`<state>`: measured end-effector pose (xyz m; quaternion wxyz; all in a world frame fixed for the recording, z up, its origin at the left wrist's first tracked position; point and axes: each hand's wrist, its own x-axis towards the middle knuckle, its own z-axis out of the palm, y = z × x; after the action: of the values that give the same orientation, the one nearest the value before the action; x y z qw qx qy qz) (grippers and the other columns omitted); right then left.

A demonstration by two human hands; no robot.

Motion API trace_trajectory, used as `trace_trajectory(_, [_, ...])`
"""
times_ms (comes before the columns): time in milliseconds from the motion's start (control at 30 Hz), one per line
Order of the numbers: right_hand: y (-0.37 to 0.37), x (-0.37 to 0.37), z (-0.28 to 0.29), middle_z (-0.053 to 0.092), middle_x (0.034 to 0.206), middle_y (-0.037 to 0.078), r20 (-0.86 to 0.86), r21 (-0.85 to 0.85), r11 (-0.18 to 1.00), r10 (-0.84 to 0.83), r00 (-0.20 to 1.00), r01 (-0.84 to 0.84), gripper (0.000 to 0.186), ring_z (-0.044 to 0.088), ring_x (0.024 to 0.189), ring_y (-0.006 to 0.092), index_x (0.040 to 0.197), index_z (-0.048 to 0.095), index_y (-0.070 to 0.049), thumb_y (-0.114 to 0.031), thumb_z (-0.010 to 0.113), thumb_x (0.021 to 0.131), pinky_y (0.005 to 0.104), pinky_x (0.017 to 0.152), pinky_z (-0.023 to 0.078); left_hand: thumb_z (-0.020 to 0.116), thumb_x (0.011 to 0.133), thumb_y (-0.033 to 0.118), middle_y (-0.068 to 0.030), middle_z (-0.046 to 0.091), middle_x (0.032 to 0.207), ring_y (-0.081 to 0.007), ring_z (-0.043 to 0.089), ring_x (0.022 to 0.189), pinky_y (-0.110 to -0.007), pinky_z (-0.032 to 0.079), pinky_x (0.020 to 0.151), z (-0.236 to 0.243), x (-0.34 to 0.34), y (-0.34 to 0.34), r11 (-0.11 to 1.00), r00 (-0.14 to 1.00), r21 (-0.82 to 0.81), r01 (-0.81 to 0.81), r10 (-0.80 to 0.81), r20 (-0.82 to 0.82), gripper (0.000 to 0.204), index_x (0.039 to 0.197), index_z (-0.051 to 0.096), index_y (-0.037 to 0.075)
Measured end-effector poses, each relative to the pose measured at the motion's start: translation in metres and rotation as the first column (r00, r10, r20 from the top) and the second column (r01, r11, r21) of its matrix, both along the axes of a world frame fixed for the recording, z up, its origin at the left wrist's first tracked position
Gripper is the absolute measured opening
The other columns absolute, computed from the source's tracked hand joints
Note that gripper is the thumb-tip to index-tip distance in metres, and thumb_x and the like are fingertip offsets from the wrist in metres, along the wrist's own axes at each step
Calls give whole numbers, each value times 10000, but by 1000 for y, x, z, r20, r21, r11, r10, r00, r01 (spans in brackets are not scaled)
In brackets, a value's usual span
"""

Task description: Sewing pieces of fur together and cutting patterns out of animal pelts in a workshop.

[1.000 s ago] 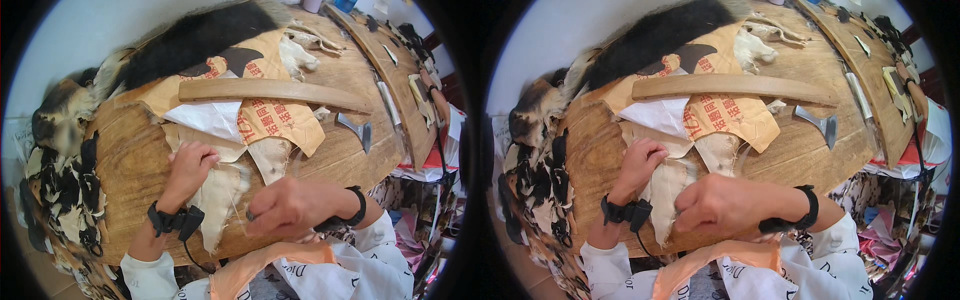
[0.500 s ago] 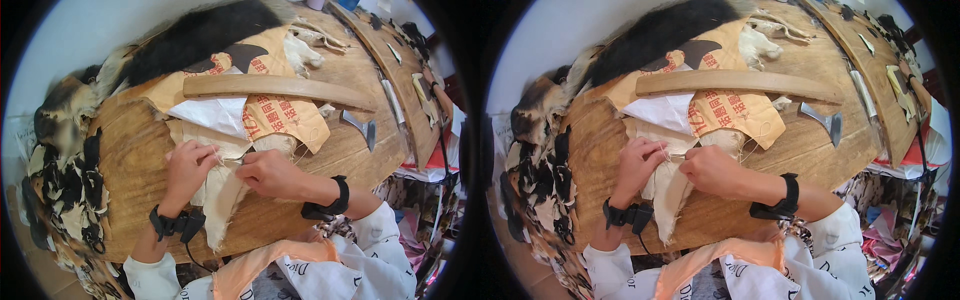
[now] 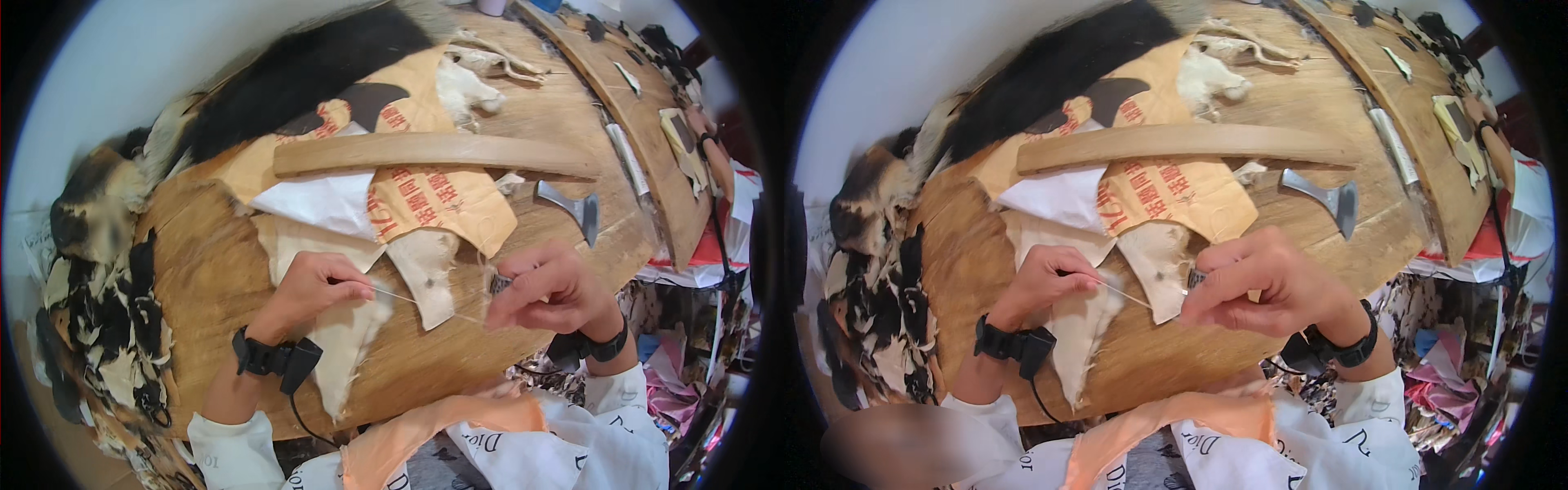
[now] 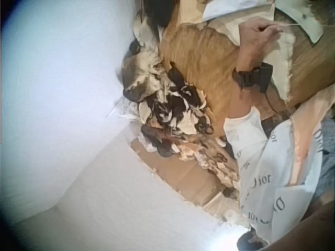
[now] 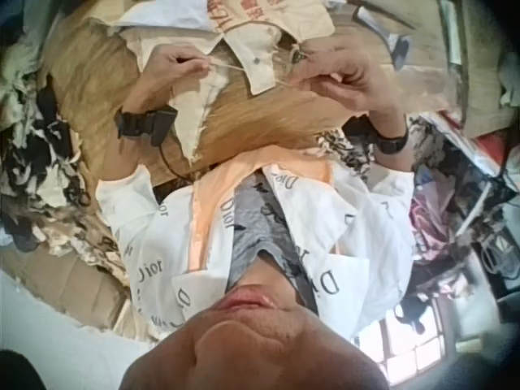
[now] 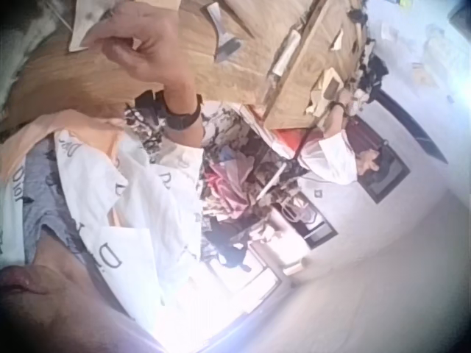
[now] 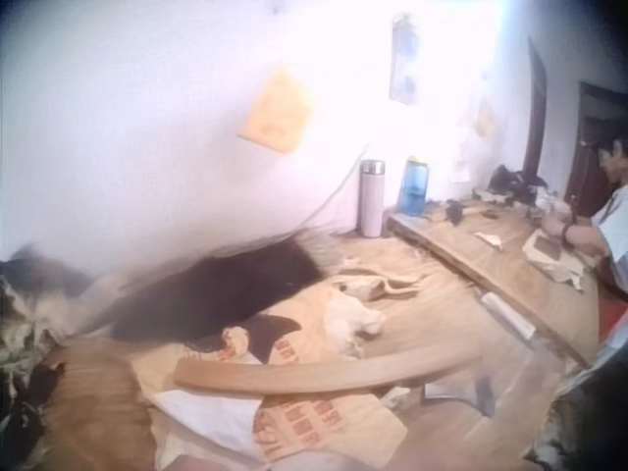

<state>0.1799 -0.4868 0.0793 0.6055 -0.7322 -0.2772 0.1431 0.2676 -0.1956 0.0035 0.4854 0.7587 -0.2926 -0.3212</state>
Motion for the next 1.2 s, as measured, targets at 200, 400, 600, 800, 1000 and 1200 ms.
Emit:
trace_trajectory(200, [-14, -9, -1, 440, 592, 57, 199, -167, 972, -129, 971, 163, 205, 478, 526, 213, 833, 685, -59, 56, 629, 673, 319, 467, 345, 654, 770, 141, -32, 596, 556, -76, 504, 510, -244, 401, 482, -5, 1, -16, 938, 982, 292, -186, 188, 20, 143, 792, 690, 4])
trace_trajectory(400, [-48, -10, 9, 471, 594, 63, 159, -370, 915, -105, 982, 158, 68, 495, 529, 229, 752, 657, -52, -33, 674, 689, 337, 473, 362, 555, 871, 176, 40, 509, 581, -33, 420, 494, -185, 320, 441, -3, -3, -9, 916, 861, 182, -358, 399, -316, 209, 834, 643, -10])
trace_trajectory(600, [-27, 35, 9, 474, 589, 79, 183, -627, 776, 54, 982, 75, 138, 502, 539, 259, 661, 607, -17, -111, 703, 693, 355, 499, 378, 498, 926, 219, 25, 531, 702, -19, 434, 573, -165, 340, 493, 3, -37, 35, 691, 661, 93, -717, 716, -223, 257, 917, 620, -7])
trace_trajectory(800, [44, 85, 8, 536, 692, 103, 446, -472, 882, 215, 869, 24, 73, 553, 639, 300, 729, 610, 1, -69, 614, 751, 378, 582, 438, 572, 837, 142, -82, 605, 781, -202, 552, 679, -293, 439, 644, 20, -113, 56, 384, 455, 244, -891, 755, 472, 132, 880, 652, 46])
trace_trajectory(1000, [146, 114, -48, 514, 728, 95, 522, -328, 873, 485, 701, -361, 99, 543, 674, 275, 796, 609, -13, -60, 652, 719, 369, 610, 445, 659, 737, 71, -92, 584, 881, -256, 550, 829, -320, 450, 726, 4, -137, 16, 412, 330, 58, -909, 629, 704, 174, 903, 634, 24])
trace_trajectory(1200, [182, 116, -87, 488, 769, 69, 557, -271, 769, 616, 557, -580, 196, 520, 780, 260, 822, 596, -36, -85, 698, 662, 357, 669, 441, 698, 691, 108, -93, 540, 955, -283, 512, 879, -366, 430, 764, -12, -138, 15, 437, 363, 65, -897, 645, 672, 292, 955, 597, 35])
